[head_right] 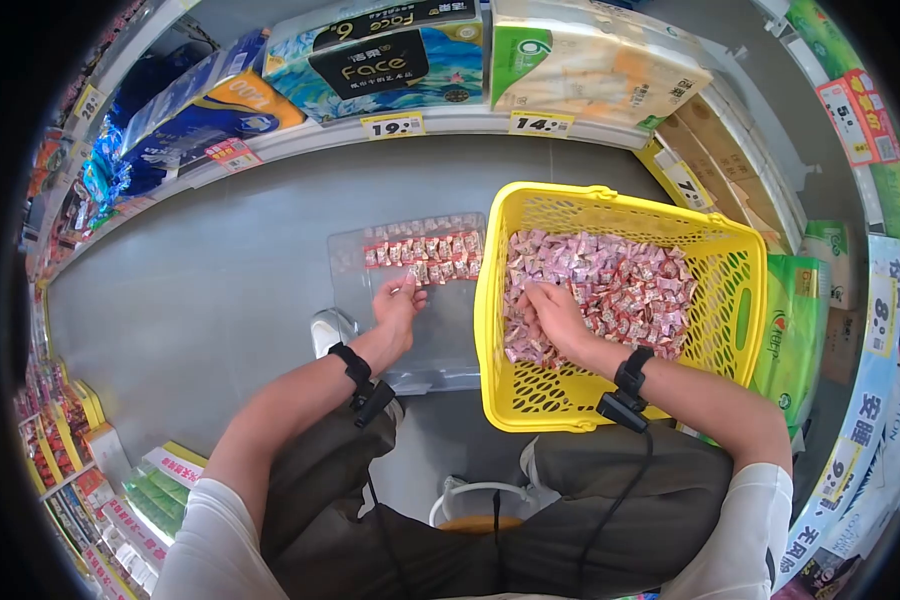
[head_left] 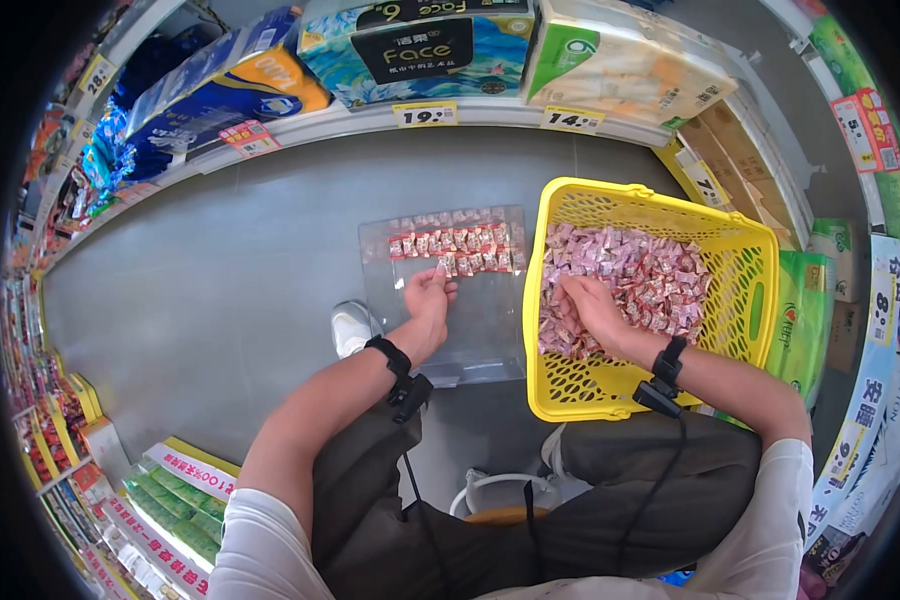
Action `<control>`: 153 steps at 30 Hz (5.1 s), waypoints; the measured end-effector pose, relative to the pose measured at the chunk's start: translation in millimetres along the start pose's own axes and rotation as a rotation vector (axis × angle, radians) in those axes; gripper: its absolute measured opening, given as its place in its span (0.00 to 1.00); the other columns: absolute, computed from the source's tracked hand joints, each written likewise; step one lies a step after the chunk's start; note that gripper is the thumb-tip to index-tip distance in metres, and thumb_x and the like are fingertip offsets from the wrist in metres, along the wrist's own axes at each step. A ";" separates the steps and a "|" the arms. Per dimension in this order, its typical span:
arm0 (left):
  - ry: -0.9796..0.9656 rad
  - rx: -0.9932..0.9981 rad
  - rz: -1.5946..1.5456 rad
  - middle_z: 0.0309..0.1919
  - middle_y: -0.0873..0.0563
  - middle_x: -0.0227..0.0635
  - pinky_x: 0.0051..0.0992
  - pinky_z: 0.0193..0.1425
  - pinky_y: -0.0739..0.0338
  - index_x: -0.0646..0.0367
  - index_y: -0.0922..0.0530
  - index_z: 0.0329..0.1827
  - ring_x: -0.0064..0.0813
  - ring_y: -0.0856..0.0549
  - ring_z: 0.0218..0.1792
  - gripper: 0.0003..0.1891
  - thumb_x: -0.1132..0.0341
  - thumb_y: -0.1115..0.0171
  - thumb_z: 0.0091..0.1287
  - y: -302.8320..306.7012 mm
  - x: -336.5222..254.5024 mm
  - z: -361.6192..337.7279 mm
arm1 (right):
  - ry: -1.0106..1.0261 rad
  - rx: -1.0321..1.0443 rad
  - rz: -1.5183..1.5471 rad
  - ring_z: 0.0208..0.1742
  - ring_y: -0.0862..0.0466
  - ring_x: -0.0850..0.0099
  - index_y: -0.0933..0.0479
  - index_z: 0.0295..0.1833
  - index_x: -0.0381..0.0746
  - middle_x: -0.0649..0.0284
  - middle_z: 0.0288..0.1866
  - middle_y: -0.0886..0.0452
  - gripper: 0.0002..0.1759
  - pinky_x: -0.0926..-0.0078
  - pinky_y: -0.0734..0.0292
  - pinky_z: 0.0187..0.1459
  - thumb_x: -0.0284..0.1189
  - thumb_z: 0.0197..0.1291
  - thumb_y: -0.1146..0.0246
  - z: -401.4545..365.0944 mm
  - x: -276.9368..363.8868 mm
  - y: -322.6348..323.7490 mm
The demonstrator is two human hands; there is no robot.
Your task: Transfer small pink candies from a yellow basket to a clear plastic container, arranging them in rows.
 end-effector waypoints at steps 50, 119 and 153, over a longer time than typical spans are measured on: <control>0.155 0.368 0.180 0.48 0.18 0.33 0.29 0.50 0.21 0.56 0.26 0.62 0.27 0.16 0.45 0.14 0.68 0.47 0.77 14.6 -23.9 -30.1 | 0.241 0.430 -1.224 0.55 0.19 0.57 0.18 0.42 0.43 0.58 0.50 0.22 0.10 0.58 0.23 0.54 0.31 0.55 0.28 -10.4 -40.4 28.2; -0.124 0.055 -0.043 0.46 0.15 0.37 0.23 0.46 0.17 0.66 0.26 0.65 0.24 0.15 0.41 0.16 0.71 0.41 0.77 22.6 -0.3 17.1 | 0.383 0.013 -0.046 0.27 0.27 0.91 0.27 0.40 0.38 0.75 0.27 0.23 0.09 0.89 0.33 0.29 0.28 0.70 0.34 -24.3 61.4 -32.4; -0.098 0.063 0.161 0.70 0.29 0.43 0.35 0.67 0.23 0.62 0.33 0.74 0.33 0.24 0.67 0.26 0.80 0.45 0.72 25.0 -18.0 -8.3 | -0.140 0.085 -1.088 0.39 0.11 0.55 0.19 0.44 0.32 0.47 0.36 0.13 0.24 0.60 0.18 0.47 0.41 0.50 0.26 -14.1 -21.3 40.0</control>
Point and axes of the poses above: each hand's wrist, its own z-axis towards the middle knuckle, its own y-axis out of the back of the hand, x = y × z, the point moved 3 cm from there along z, towards the middle knuckle
